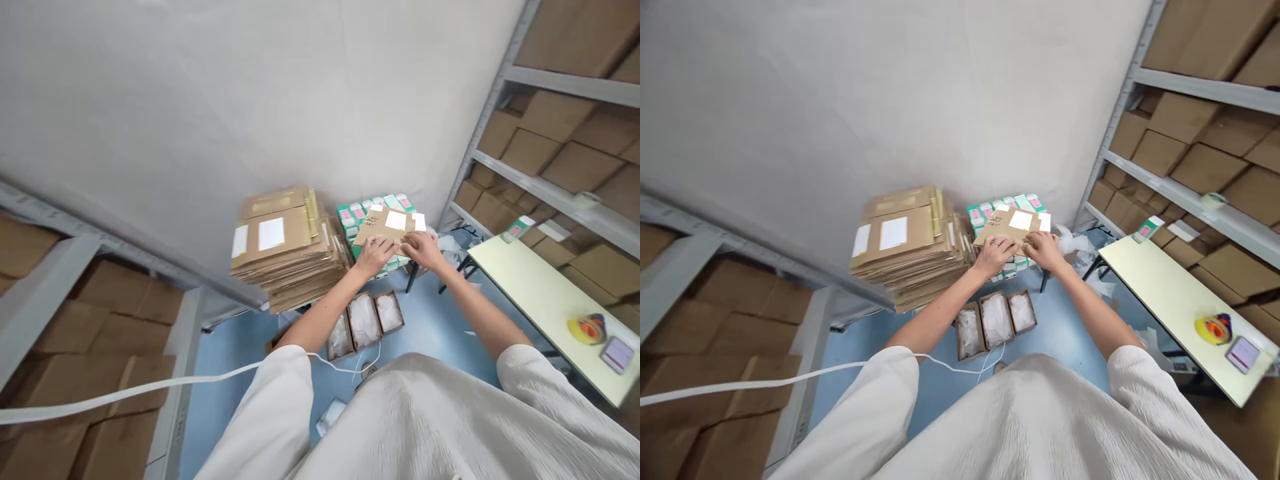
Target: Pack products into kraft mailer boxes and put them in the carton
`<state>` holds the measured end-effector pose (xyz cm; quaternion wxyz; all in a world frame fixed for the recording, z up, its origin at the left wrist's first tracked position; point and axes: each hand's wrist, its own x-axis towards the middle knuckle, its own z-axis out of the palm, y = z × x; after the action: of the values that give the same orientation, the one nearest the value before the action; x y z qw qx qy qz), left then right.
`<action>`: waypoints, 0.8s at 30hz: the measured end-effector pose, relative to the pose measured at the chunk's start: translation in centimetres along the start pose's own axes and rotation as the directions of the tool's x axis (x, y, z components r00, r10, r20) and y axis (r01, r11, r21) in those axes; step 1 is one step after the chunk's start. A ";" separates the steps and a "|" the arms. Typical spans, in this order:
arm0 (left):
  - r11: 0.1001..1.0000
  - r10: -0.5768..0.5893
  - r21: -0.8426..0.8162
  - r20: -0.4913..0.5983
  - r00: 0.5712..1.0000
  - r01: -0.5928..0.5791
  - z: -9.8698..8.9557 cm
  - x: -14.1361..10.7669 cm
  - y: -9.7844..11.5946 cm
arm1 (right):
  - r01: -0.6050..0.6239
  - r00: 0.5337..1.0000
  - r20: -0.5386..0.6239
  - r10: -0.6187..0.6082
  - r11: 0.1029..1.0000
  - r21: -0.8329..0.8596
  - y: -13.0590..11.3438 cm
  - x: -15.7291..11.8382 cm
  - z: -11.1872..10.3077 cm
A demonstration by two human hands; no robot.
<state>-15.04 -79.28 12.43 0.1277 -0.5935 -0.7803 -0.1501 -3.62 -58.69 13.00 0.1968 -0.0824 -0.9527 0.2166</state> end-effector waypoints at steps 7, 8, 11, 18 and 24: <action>0.977 0.209 -0.054 0.082 0.975 -0.205 7.7 10.6 11.9 | -0.026 0.996 0.075 0.044 0.972 -0.232 10.4 -11.3 -7.7; 0.971 0.236 -0.069 0.090 0.968 -0.230 8.8 12.0 13.8 | -0.041 0.994 0.088 0.067 0.960 -0.276 12.0 -12.7 -8.8; 0.948 0.308 -0.117 0.096 0.947 -0.297 11.9 16.1 19.5 | -0.097 0.983 0.106 0.147 0.920 -0.380 16.5 -16.4 -12.0; 0.877 0.463 -0.190 0.088 0.882 -0.442 17.3 23.7 28.8 | -0.294 0.935 0.042 0.352 0.837 -0.462 23.8 -23.9 -17.8; 0.818 0.551 -0.258 0.098 0.829 -0.513 21.0 29.0 32.8 | -0.443 0.874 -0.033 0.484 0.769 -0.461 29.4 -27.8 -20.0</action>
<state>8.54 -37.22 6.71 0.0314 -0.8091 -0.5691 -0.1433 31.99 -31.62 7.03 0.0704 -0.3491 -0.9338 0.0331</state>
